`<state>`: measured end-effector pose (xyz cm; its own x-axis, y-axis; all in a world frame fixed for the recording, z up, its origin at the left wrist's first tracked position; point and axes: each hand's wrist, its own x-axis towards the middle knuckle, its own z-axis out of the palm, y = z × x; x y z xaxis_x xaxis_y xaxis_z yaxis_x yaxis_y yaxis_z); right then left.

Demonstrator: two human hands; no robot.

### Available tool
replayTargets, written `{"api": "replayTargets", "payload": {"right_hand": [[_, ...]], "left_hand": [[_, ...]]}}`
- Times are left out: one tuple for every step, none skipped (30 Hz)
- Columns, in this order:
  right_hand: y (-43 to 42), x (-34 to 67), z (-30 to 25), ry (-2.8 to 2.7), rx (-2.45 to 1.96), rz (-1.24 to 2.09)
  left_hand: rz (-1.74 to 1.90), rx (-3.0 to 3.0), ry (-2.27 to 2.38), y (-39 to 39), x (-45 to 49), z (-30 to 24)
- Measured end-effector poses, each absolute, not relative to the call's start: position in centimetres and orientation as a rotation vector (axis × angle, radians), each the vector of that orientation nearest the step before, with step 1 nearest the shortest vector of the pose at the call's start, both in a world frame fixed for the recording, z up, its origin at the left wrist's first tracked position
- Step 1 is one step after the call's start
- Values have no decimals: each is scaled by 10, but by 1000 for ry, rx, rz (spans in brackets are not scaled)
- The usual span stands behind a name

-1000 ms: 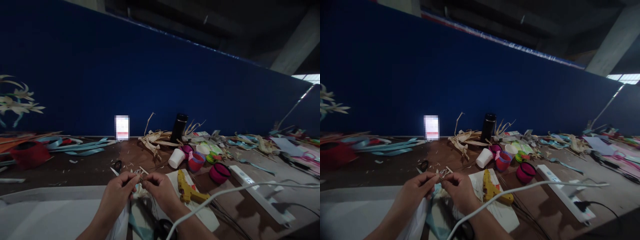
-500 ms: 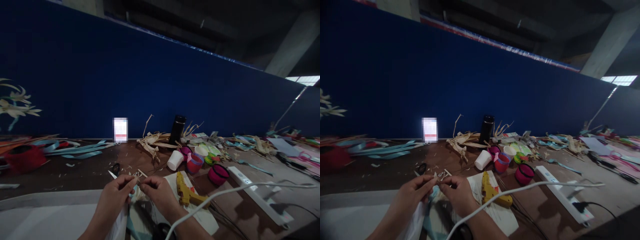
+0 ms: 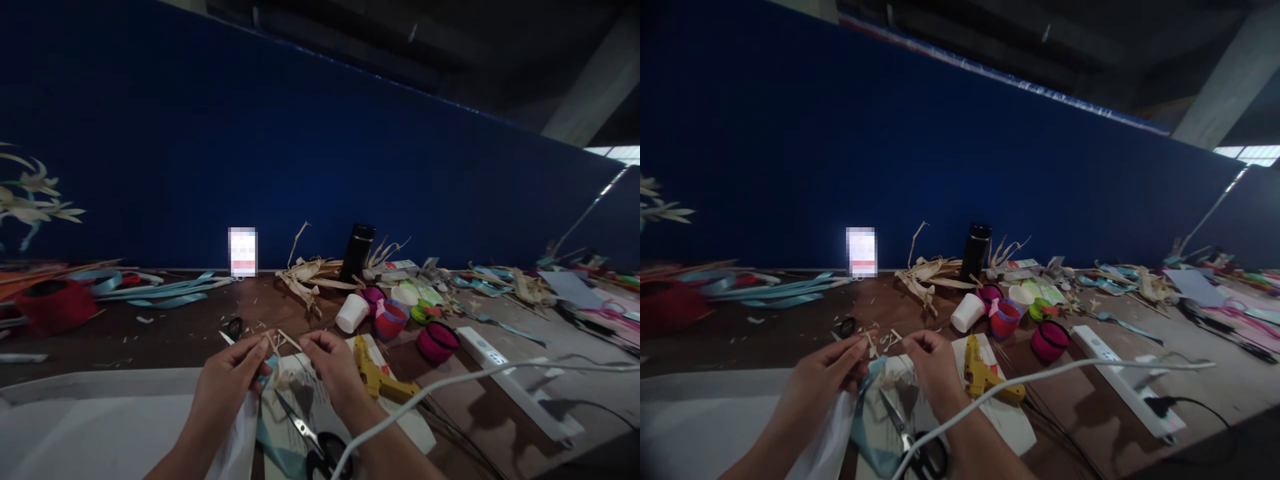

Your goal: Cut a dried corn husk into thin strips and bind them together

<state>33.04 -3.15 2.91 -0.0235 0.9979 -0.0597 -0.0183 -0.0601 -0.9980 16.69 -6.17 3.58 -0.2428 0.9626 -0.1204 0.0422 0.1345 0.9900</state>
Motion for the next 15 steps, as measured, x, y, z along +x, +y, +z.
{"api": "replayTargets", "payload": {"right_hand": [[-30,333,30,-1217,-1257,1210],[-29,337,31,-1263,-1289,1120],[-28,341,33,-1319,-1321,1012],[-28,345,34,-1386,-1351,901],[-28,349,36,-1466,-1383,799],[-28,353,38,-1563,-1415,714],[-28,356,39,-1682,-1451,646],[-29,359,39,-1809,-1504,587],[-30,361,38,-1936,-1570,527],[-31,363,37,-2053,-1641,465],[-32,364,36,-2150,-1711,398],[-33,364,36,-2223,-1774,334],[-35,363,35,-2275,-1827,280],[-36,362,35,-2313,-1860,242],[-38,360,37,-2348,-1872,220]], "left_hand": [[1267,1027,1488,-61,167,35],[1273,1027,1482,-61,167,35],[1274,1027,1475,-60,167,35],[1272,1025,1466,-60,167,34],[1267,1020,1453,-59,166,34],[1262,1012,1439,-58,166,33],[1258,1005,1425,-57,166,32],[1255,996,1409,-57,166,32],[1255,986,1397,-56,166,31],[1254,976,1388,-56,166,31],[1252,963,1385,-56,166,31],[1251,945,1385,-55,166,32],[1252,918,1380,-55,166,33],[1255,886,1370,-55,166,34],[1259,851,1355,-55,166,35]]}}
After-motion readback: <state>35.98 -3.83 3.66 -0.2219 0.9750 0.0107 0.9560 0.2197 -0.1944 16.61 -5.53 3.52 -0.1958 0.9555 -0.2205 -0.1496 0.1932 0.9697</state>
